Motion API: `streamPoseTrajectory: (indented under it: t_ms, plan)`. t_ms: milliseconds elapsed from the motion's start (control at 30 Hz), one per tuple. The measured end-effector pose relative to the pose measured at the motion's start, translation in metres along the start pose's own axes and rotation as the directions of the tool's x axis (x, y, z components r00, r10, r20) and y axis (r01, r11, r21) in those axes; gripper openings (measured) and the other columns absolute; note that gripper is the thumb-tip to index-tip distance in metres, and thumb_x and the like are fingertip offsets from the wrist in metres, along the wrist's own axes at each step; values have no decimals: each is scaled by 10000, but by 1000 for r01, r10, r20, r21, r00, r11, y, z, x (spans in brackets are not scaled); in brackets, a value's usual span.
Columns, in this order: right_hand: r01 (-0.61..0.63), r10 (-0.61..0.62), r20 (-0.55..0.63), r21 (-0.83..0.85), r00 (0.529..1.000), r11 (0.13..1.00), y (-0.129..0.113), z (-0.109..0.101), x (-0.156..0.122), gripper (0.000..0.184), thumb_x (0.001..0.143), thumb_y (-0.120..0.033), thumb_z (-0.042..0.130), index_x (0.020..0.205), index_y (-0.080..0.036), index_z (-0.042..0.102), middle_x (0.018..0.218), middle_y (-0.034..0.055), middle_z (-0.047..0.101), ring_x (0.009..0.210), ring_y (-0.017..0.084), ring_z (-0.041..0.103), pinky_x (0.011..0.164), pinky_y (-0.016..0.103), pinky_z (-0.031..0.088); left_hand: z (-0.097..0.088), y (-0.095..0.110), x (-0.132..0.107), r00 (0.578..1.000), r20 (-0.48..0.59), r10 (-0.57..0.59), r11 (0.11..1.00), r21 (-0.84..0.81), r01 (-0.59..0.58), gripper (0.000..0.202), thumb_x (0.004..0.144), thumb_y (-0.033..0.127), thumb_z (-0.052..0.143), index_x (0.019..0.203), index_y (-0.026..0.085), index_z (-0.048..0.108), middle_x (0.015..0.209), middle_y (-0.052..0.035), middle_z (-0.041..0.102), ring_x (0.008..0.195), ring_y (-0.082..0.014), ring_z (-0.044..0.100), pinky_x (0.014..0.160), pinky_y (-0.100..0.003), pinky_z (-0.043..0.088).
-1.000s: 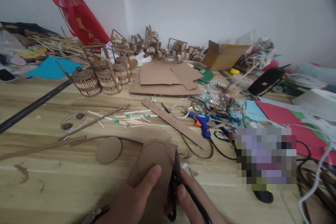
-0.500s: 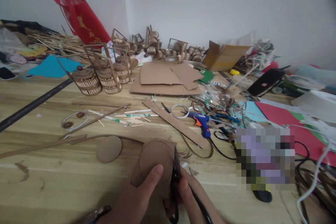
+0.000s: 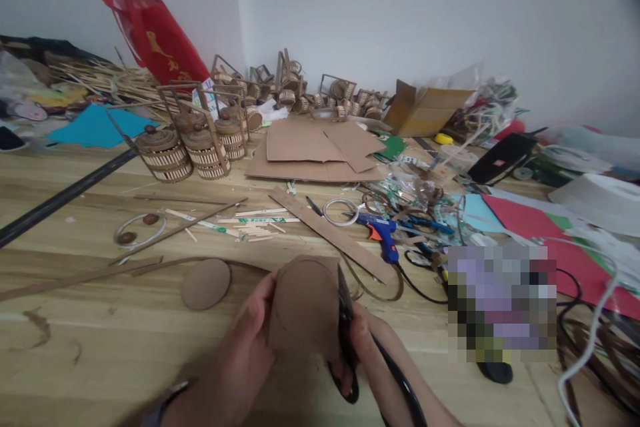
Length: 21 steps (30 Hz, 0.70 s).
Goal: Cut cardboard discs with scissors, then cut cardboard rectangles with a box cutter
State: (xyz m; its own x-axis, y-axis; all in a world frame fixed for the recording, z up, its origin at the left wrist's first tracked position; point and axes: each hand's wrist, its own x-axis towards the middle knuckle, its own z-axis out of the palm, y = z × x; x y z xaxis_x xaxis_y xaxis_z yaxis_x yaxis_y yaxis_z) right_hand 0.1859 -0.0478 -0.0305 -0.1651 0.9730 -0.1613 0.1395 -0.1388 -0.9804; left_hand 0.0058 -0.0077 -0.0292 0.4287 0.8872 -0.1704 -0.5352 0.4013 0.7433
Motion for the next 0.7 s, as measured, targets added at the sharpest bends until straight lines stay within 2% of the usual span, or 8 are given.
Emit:
streamPoseTrajectory:
  t_ms: [67, 133, 200, 267, 367, 467, 600, 700]
  plan:
    - [-16, 18, 38, -69, 999, 998, 0, -2, 1, 739, 910, -843, 284, 963, -182, 612, 620, 18, 608, 441, 128, 540, 412, 223, 397, 0, 10, 4, 998, -11, -67, 998, 9, 67, 609, 776, 595, 784, 1229, 195, 708, 1028, -96, 790, 1052, -329, 709, 935, -415, 538]
    - [-31, 39, 58, -131, 998, 991, 0, -2, 1, 743, 905, -849, 284, 953, -180, 604, 611, 9, 590, 445, 119, 526, 418, 213, 393, 2, 18, 7, 982, 9, -190, 980, 59, 189, 505, 733, 450, 855, 1146, 177, 749, 883, -76, 801, 883, -298, 751, 838, -389, 569]
    - [-40, 53, 67, -177, 996, 983, 1, -1, 0, 752, 891, -862, 295, 957, -180, 604, 610, 5, 581, 452, 117, 518, 427, 212, 391, 4, 21, 9, 965, 10, -263, 960, 107, 260, 398, 696, 392, 875, 1007, 158, 790, 754, -59, 789, 725, -256, 747, 726, -344, 580]
    - [-49, 66, 78, -198, 995, 979, 3, 0, -1, 757, 881, -871, 300, 967, -184, 606, 612, 7, 584, 453, 120, 518, 427, 216, 387, 5, 19, 9, 960, -11, -280, 952, 129, 279, 295, 707, 378, 858, 890, 153, 805, 692, -51, 776, 654, -221, 729, 666, -304, 573]
    - [-41, 56, 80, -175, 995, 984, 4, 2, -3, 756, 895, -857, 293, 1026, -188, 619, 635, 15, 601, 463, 125, 516, 430, 226, 392, 6, 13, 7, 962, -32, -271, 956, 111, 273, 238, 716, 371, 849, 836, 170, 808, 656, -31, 764, 624, -195, 716, 632, -273, 567]
    - [-20, 30, 74, -136, 997, 991, 4, 3, -5, 762, 922, -832, 269, 1100, -186, 632, 667, 32, 624, 523, 144, 551, 456, 233, 422, 6, 10, 6, 970, -55, -236, 966, 93, 241, 276, 665, 388, 889, 822, 177, 805, 638, -21, 757, 592, -190, 705, 601, -270, 570]
    - [9, 5, 104, -130, 995, 991, 10, 1, -4, 898, 857, -900, 257, 1207, -158, 622, 637, 29, 635, 467, 137, 550, 455, 238, 450, 5, 8, 6, 969, -74, -237, 967, 78, 242, 323, 623, 414, 920, 802, 171, 804, 627, -27, 757, 583, -191, 704, 585, -264, 575]
    - [-53, 62, 99, -87, 993, 995, 18, -1, -4, 991, 826, -928, 239, 1308, -135, 586, 661, 52, 666, 450, 147, 575, 434, 241, 468, 4, 6, 5, 968, -79, -239, 966, 85, 246, 321, 645, 433, 908, 782, 164, 800, 602, -32, 749, 554, -190, 697, 562, -260, 565]
